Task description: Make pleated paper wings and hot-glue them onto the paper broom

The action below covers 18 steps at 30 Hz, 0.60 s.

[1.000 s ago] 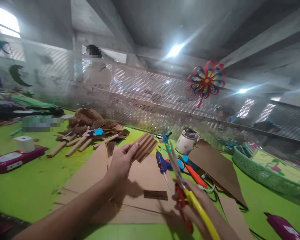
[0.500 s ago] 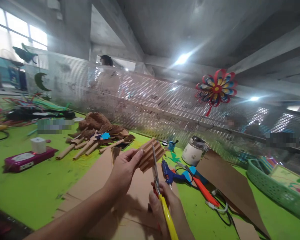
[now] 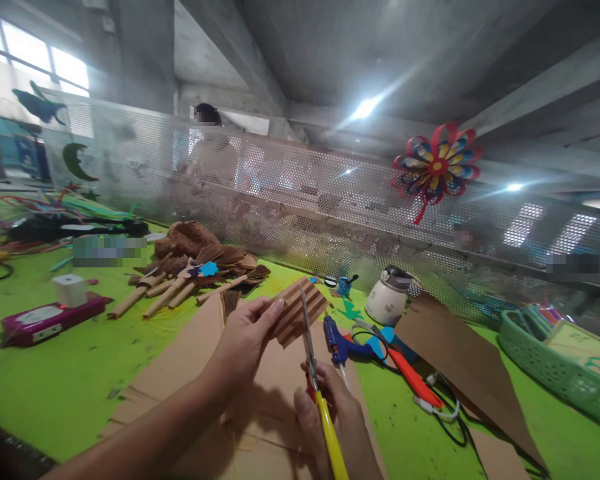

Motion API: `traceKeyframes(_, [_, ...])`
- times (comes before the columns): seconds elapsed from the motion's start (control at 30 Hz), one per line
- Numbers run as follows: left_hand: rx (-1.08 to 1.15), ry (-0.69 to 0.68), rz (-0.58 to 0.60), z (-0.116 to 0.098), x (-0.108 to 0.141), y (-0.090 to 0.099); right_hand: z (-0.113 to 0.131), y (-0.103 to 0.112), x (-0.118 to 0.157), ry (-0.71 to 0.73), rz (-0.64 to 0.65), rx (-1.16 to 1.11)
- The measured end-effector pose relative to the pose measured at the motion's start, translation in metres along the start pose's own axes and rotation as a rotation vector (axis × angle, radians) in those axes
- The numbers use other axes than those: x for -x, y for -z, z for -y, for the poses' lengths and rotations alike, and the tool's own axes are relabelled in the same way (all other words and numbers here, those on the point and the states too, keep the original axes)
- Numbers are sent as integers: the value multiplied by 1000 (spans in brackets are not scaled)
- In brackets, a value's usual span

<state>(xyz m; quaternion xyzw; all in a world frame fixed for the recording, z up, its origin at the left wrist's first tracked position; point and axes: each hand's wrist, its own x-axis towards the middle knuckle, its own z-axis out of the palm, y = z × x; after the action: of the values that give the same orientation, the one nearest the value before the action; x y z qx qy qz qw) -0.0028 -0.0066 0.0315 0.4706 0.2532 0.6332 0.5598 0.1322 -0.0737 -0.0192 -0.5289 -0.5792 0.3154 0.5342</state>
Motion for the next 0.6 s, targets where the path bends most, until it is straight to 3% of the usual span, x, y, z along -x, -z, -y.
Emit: traceKeyframes(0.6, [-37, 18, -6, 3, 0, 0, 1, -1, 4, 5, -3, 32])
